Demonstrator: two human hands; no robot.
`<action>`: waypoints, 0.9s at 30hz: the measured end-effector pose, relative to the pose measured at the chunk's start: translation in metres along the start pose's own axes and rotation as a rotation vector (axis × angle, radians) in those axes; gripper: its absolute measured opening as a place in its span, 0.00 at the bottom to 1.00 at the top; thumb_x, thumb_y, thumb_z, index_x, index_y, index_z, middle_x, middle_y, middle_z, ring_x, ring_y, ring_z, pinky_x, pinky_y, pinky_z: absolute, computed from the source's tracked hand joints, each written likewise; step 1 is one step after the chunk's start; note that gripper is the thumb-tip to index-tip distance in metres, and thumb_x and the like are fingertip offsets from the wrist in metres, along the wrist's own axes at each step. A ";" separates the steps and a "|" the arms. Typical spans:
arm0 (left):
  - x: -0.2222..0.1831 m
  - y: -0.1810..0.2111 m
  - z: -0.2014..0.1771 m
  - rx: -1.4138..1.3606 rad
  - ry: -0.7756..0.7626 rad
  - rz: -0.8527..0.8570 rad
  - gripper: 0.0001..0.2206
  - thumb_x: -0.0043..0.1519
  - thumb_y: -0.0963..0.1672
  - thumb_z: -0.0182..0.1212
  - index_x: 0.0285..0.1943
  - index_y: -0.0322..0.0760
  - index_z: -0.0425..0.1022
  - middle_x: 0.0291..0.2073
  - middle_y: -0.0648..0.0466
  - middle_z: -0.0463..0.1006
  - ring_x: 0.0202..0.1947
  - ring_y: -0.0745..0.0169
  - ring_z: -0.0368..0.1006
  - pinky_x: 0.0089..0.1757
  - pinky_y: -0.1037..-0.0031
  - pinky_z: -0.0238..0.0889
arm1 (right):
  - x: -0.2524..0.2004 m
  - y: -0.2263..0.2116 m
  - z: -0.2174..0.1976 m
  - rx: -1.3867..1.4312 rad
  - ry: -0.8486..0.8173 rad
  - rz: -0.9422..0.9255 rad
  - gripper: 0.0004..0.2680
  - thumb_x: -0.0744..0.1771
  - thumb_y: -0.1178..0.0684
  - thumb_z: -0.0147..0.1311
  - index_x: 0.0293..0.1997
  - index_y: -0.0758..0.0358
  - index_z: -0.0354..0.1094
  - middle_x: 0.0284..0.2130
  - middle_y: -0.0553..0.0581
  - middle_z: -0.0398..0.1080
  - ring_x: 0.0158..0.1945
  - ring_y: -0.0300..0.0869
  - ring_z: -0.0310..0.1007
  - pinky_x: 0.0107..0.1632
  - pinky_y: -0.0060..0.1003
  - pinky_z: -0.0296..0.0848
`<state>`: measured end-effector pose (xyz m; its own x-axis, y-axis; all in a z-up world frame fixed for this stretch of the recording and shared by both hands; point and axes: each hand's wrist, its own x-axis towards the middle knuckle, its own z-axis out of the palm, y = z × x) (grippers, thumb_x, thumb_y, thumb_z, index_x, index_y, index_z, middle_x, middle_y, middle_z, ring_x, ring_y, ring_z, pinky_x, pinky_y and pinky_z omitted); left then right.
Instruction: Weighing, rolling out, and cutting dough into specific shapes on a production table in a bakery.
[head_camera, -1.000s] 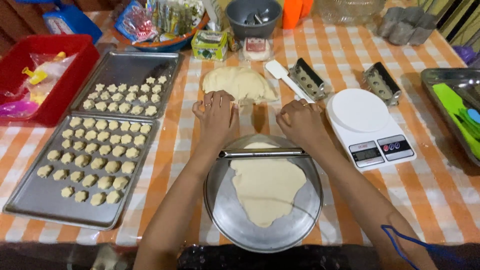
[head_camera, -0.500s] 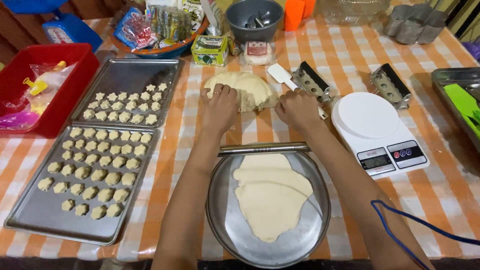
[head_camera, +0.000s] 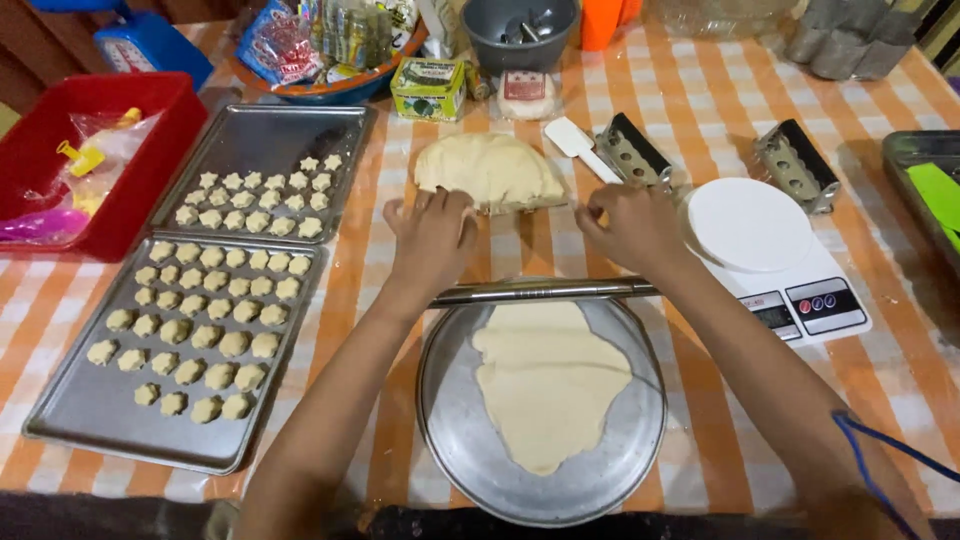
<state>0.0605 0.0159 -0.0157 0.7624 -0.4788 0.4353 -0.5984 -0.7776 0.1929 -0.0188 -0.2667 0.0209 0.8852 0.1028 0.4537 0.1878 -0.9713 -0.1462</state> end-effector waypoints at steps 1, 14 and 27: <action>-0.011 0.003 -0.001 -0.001 -0.007 -0.002 0.11 0.65 0.46 0.52 0.54 0.45 0.73 0.39 0.54 0.75 0.52 0.55 0.67 0.55 0.44 0.40 | -0.008 0.001 0.006 0.003 -0.006 0.002 0.11 0.68 0.45 0.55 0.28 0.57 0.77 0.23 0.54 0.75 0.28 0.49 0.77 0.35 0.41 0.72; -0.094 0.045 -0.045 0.086 -0.337 0.003 0.29 0.71 0.57 0.28 0.69 0.39 0.63 0.64 0.43 0.69 0.70 0.50 0.57 0.63 0.46 0.35 | -0.094 -0.042 -0.027 -0.112 -0.318 -0.023 0.21 0.71 0.32 0.34 0.54 0.54 0.73 0.49 0.59 0.77 0.58 0.51 0.73 0.58 0.49 0.64; -0.188 0.073 -0.091 -0.166 -0.260 0.113 0.41 0.67 0.61 0.42 0.81 0.32 0.41 0.79 0.44 0.45 0.79 0.49 0.37 0.69 0.56 0.33 | -0.197 -0.072 -0.050 -0.224 -0.165 -0.243 0.42 0.65 0.18 0.29 0.79 0.66 0.32 0.78 0.61 0.37 0.80 0.51 0.34 0.75 0.50 0.41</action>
<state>-0.1488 0.0859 -0.0035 0.7136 -0.6628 0.2268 -0.6982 -0.6469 0.3065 -0.2275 -0.2279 -0.0144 0.8864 0.3521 0.3006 0.3197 -0.9351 0.1528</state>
